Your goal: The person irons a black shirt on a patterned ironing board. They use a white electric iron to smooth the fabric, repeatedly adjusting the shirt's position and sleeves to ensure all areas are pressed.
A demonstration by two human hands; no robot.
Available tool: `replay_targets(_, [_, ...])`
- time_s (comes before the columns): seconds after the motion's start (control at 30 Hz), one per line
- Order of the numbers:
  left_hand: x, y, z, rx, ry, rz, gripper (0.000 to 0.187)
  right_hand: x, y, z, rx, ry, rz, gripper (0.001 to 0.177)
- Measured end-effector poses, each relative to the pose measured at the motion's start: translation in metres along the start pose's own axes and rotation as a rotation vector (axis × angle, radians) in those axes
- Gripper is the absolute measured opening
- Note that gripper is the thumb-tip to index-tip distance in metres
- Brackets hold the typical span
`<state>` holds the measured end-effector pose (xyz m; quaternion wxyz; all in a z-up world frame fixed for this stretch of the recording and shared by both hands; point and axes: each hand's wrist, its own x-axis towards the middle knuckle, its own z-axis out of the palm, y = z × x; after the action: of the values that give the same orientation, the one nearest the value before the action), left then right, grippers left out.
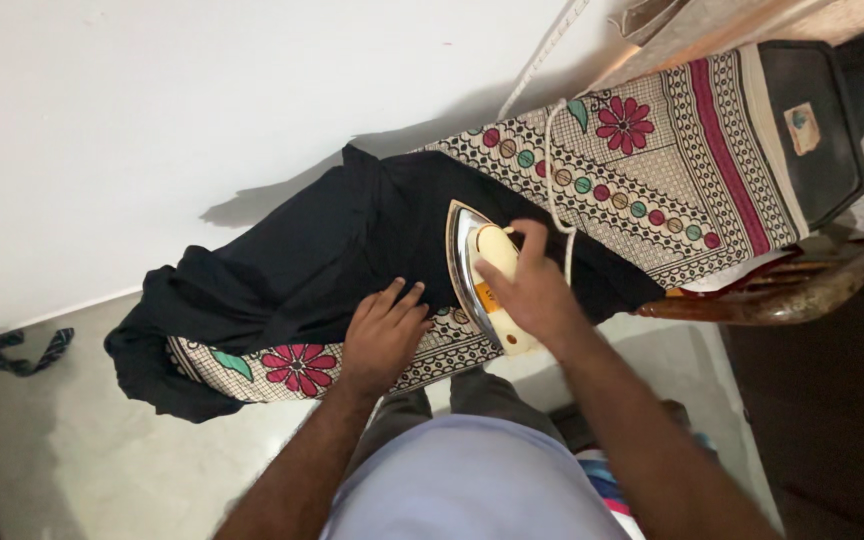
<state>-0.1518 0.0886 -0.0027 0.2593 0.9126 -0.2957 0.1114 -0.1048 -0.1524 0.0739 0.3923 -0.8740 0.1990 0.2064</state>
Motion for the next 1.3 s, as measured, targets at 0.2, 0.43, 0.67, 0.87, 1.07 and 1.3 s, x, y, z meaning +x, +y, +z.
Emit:
replay_targets(0.2, [0.000,0.001,0.002,0.068,-0.036,0.011,0.023,0.031,0.005,0.021,-0.168,0.138,-0.218,0.057])
replay_targets(0.43, [0.000,0.000,0.001,0.062,-0.006,0.041,0.023,0.079,-0.014,0.025,-0.086,0.205,-0.339,0.057])
replay_targets(0.67, [0.001,0.000,0.001,0.045,-0.025,0.008,0.023,0.024,0.003,0.024,-0.135,0.153,-0.156,0.057])
replay_targets(0.87, [0.005,0.008,-0.001,0.059,-0.096,-0.035,0.022,0.051,-0.010,0.025,-0.073,0.219,-0.279,0.055])
replay_targets(1.07, [0.057,-0.007,-0.006,0.091,-0.279,-0.245,0.031,0.054,-0.015,0.023,-0.038,0.193,-0.262,0.054])
replay_targets(1.3, [0.093,-0.032,-0.009,0.173,-0.291,-0.169,0.115,0.003,0.014,0.017,-0.101,0.121,-0.179,0.052])
